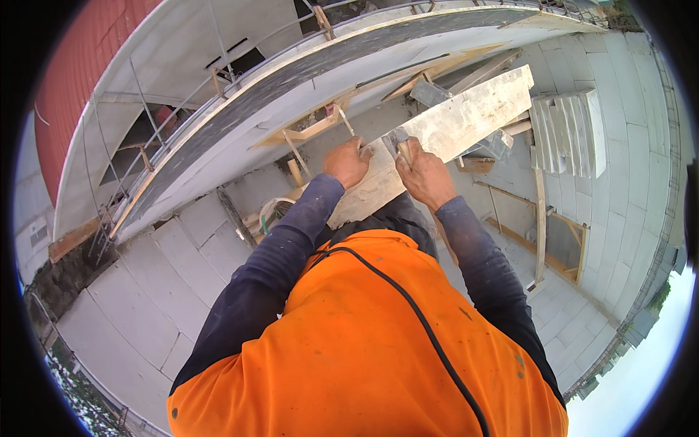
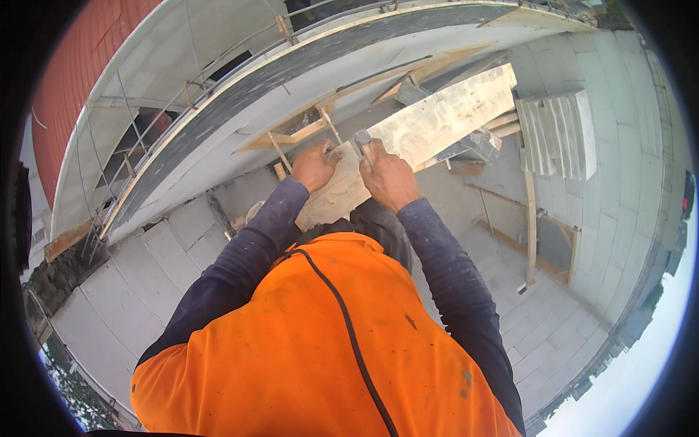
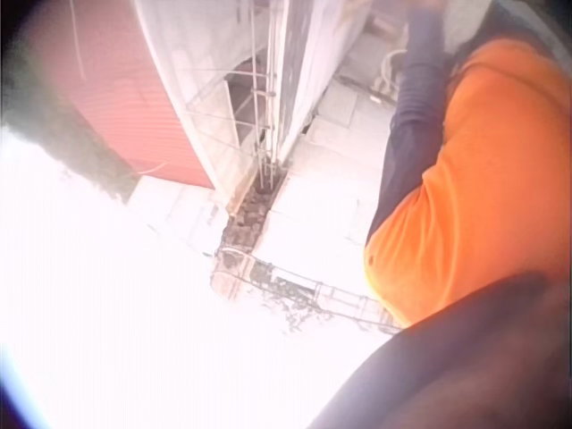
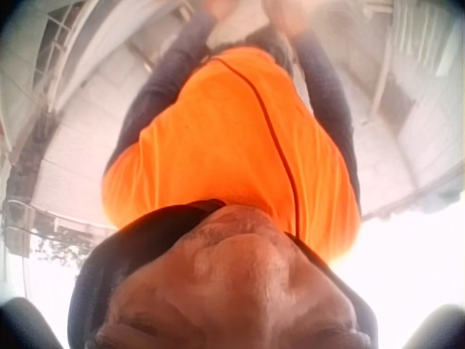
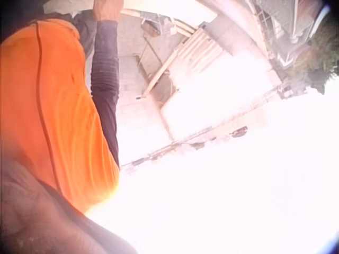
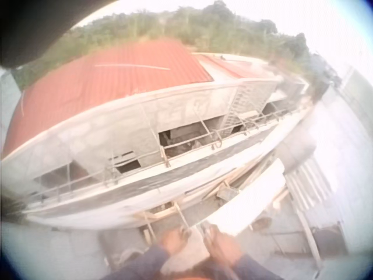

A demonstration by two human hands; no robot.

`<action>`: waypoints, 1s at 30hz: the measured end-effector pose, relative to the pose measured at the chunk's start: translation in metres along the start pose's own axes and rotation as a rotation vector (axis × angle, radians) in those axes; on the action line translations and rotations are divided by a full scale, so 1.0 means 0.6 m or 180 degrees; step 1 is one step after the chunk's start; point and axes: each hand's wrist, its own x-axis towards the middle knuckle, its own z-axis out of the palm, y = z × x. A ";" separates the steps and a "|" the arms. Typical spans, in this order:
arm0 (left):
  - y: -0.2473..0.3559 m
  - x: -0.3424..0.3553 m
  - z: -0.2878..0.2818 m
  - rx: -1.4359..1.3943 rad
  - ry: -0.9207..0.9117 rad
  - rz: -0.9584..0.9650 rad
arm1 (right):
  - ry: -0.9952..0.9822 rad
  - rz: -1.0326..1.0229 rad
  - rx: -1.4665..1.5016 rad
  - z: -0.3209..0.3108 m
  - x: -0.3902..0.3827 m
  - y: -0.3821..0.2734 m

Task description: The person positions and hammers a wooden board into place against a concrete pillar at a construction site, using a hammer to secure it.

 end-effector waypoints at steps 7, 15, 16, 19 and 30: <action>-0.002 -0.008 0.006 -0.0039 0.0310 0.0108 | -0.0024 -0.0121 -0.0062 0.020 0.005 0.002; -0.009 -0.015 0.021 -0.0128 0.0208 -0.0007 | -0.0262 -0.0054 -0.0455 0.003 0.003 -0.031; -0.010 -0.019 0.023 -0.0175 0.0205 -0.0095 | -0.0325 -0.0018 -0.0524 0.002 -0.003 -0.039; 0.004 -0.021 0.001 -0.0269 0.0095 -0.0358 | -0.0582 0.0232 -0.0649 0.022 -0.045 -0.019; -0.014 0.012 -0.048 -0.0236 0.0153 0.0355 | 0.0228 0.2854 0.2065 -0.007 -0.232 0.245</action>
